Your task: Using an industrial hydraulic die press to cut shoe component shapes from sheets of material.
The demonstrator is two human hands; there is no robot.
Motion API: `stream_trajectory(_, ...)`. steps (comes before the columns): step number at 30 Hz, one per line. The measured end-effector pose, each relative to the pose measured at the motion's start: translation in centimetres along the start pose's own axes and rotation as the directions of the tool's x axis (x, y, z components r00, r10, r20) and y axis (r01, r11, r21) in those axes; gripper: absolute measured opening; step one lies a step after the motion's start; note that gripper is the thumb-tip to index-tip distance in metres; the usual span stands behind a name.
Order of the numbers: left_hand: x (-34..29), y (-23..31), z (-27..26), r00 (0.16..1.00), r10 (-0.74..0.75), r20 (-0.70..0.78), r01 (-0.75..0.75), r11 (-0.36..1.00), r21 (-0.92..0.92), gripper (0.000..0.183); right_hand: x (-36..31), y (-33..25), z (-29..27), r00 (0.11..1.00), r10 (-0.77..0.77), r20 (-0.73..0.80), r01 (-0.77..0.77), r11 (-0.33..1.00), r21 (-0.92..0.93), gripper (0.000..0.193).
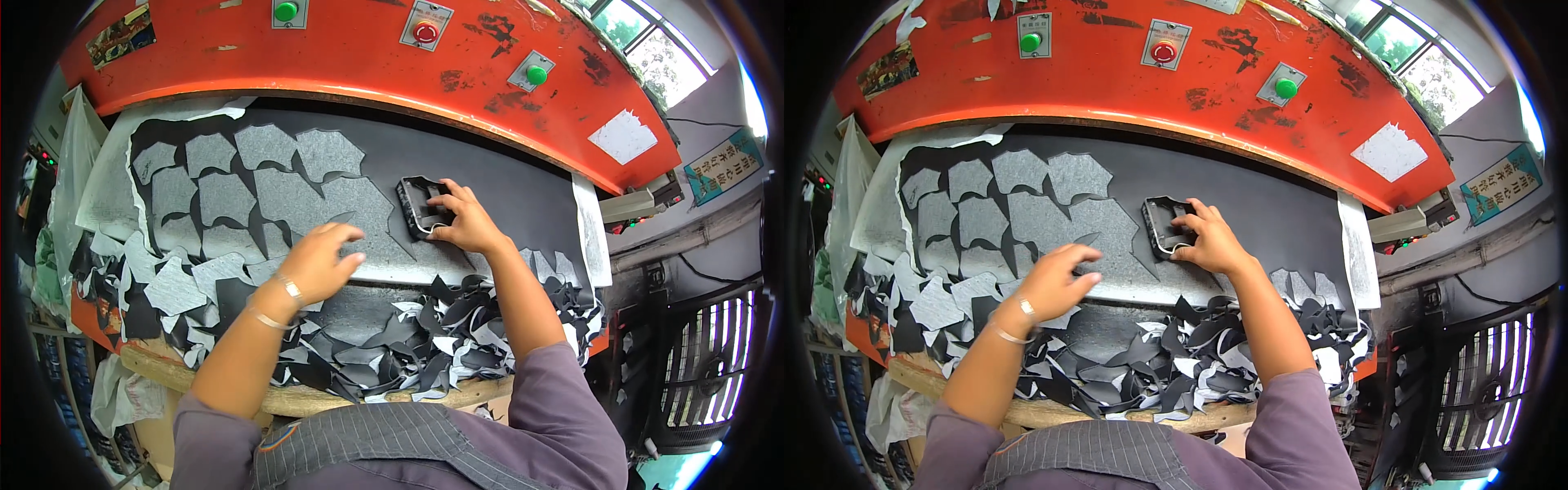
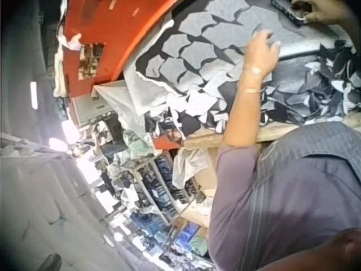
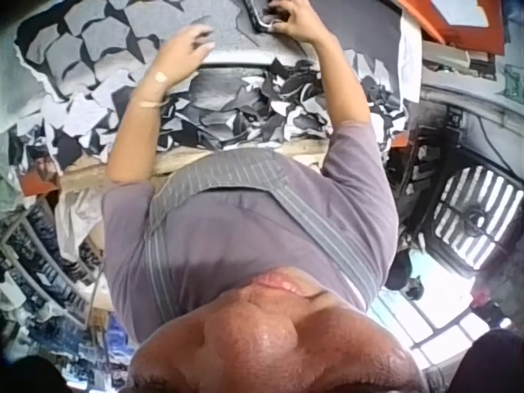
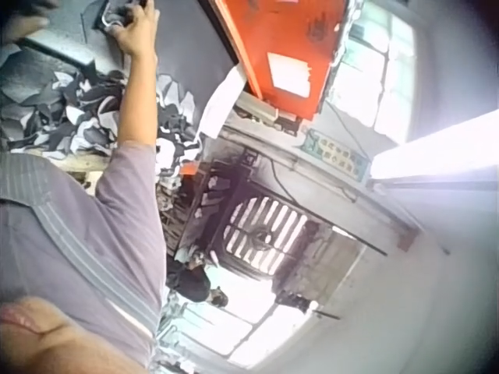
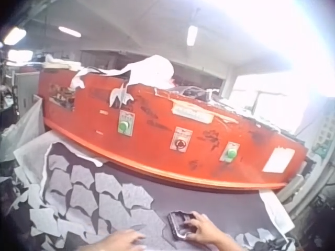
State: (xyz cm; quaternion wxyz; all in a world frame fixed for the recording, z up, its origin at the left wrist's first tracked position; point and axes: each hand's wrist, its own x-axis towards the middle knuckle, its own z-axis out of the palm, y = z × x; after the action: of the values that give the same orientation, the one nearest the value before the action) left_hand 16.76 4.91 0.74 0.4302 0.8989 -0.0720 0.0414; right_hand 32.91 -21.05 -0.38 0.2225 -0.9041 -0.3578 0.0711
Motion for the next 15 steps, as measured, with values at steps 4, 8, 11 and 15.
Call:
stream_trajectory(4,4.6,-0.9,5.3,1.000,0.002,-0.014,-0.002,1.000,0.025,0.030,-0.2,1.2,0.6,0.994,-0.070,-0.081,0.075,0.995,0.063,0.073)
stream_trajectory(8,5.4,-2.4,8.8,0.984,0.068,-0.164,-0.046,0.990,0.134,0.031,-3.3,5.1,1.4,0.983,-0.068,-0.168,0.073,0.997,0.022,0.081)
stream_trajectory(11,6.2,-2.1,9.1,0.974,0.098,-0.203,-0.063,0.983,0.173,0.032,-3.5,5.7,1.1,0.984,-0.045,-0.171,0.048,0.999,0.010,0.079)
stream_trajectory(15,6.8,-2.0,8.6,0.981,0.073,-0.179,-0.048,0.989,0.137,0.032,-3.0,5.9,0.9,0.983,-0.057,-0.173,0.066,0.997,0.044,0.078)
